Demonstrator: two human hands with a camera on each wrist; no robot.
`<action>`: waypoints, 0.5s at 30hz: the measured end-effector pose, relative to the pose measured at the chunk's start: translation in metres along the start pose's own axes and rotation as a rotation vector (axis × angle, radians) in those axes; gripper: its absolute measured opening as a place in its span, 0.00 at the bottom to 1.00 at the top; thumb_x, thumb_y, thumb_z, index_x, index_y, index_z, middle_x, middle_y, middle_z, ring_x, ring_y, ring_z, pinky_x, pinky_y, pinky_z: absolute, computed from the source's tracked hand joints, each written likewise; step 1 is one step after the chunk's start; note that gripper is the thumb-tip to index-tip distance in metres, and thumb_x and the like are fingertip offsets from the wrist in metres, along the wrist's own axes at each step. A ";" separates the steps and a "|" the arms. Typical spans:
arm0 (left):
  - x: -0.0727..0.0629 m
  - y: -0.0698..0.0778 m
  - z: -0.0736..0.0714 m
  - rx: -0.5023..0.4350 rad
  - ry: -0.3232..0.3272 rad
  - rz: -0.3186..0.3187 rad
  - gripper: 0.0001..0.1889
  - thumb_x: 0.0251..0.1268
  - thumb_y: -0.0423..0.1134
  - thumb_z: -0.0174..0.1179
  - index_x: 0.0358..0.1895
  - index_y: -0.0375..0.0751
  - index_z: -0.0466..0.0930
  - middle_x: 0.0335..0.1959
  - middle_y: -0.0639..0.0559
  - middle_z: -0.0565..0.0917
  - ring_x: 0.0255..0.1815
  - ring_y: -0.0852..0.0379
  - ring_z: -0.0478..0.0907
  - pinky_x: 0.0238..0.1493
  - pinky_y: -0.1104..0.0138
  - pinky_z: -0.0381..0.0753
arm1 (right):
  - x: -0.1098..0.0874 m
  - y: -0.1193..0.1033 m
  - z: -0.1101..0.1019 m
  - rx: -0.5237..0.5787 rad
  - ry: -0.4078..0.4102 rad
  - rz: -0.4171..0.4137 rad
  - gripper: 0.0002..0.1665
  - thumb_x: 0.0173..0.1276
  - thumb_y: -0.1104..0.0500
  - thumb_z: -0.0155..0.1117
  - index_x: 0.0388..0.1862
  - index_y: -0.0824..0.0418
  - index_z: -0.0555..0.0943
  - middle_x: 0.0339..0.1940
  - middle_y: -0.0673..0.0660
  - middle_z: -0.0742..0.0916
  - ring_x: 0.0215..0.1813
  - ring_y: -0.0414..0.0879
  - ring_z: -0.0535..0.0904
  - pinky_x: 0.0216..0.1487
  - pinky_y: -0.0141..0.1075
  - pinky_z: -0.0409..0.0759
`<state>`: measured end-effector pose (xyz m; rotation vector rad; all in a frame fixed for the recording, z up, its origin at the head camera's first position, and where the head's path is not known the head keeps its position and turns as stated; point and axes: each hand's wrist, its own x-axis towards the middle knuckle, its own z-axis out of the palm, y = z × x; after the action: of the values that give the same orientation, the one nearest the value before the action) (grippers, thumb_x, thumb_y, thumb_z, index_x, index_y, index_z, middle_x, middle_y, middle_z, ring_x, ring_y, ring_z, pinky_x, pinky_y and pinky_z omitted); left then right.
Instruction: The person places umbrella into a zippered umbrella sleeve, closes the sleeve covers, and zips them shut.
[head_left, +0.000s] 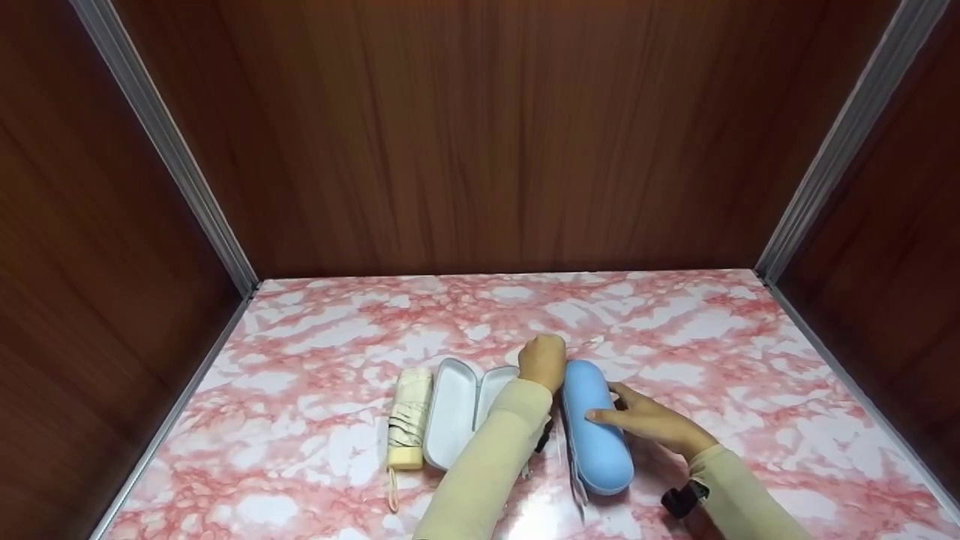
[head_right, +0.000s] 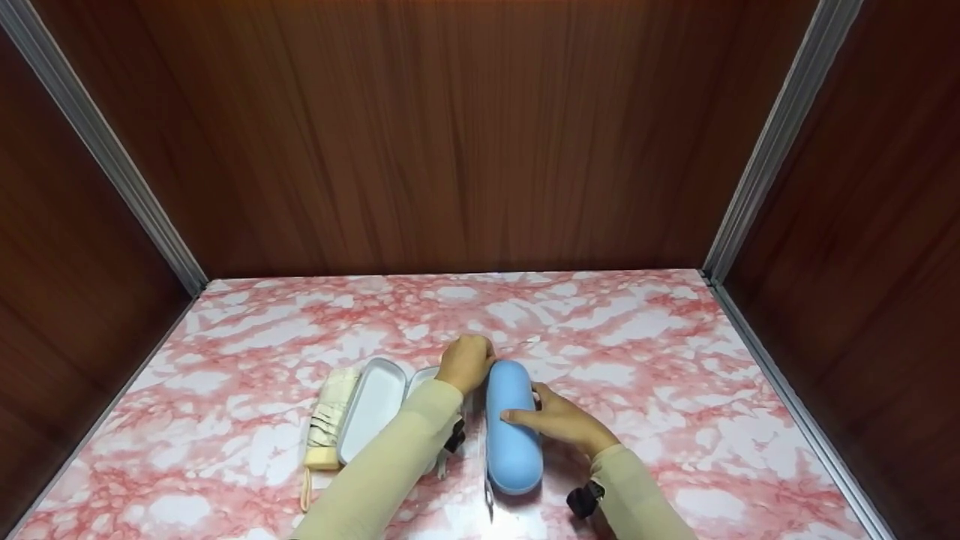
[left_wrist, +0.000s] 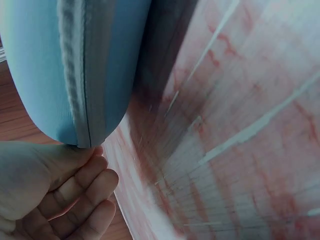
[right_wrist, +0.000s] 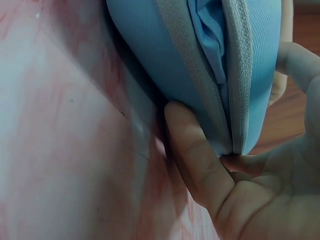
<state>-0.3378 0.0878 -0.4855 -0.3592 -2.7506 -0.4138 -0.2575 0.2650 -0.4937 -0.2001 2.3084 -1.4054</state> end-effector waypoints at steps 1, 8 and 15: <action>0.000 0.000 0.000 0.002 0.008 0.006 0.08 0.63 0.30 0.60 0.29 0.42 0.89 0.29 0.46 0.87 0.31 0.48 0.86 0.26 0.58 0.84 | 0.000 0.000 0.000 0.007 0.001 0.000 0.56 0.68 0.41 0.66 0.79 0.67 0.50 0.64 0.70 0.73 0.64 0.62 0.72 0.65 0.58 0.68; -0.002 0.002 0.000 0.004 0.031 0.030 0.07 0.62 0.32 0.63 0.27 0.42 0.88 0.28 0.46 0.87 0.31 0.49 0.86 0.27 0.59 0.84 | -0.001 -0.002 0.001 0.005 0.014 -0.003 0.56 0.68 0.41 0.66 0.79 0.70 0.49 0.68 0.74 0.71 0.68 0.65 0.69 0.66 0.58 0.68; -0.001 -0.001 -0.006 -0.041 -0.059 0.032 0.09 0.65 0.31 0.60 0.29 0.41 0.88 0.31 0.46 0.87 0.33 0.48 0.86 0.29 0.58 0.84 | -0.001 0.001 0.000 0.018 0.017 0.001 0.57 0.68 0.41 0.66 0.79 0.70 0.49 0.70 0.76 0.68 0.70 0.68 0.65 0.68 0.60 0.64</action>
<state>-0.3352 0.0848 -0.4812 -0.4314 -2.7932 -0.4588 -0.2567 0.2653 -0.4942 -0.1824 2.3083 -1.4326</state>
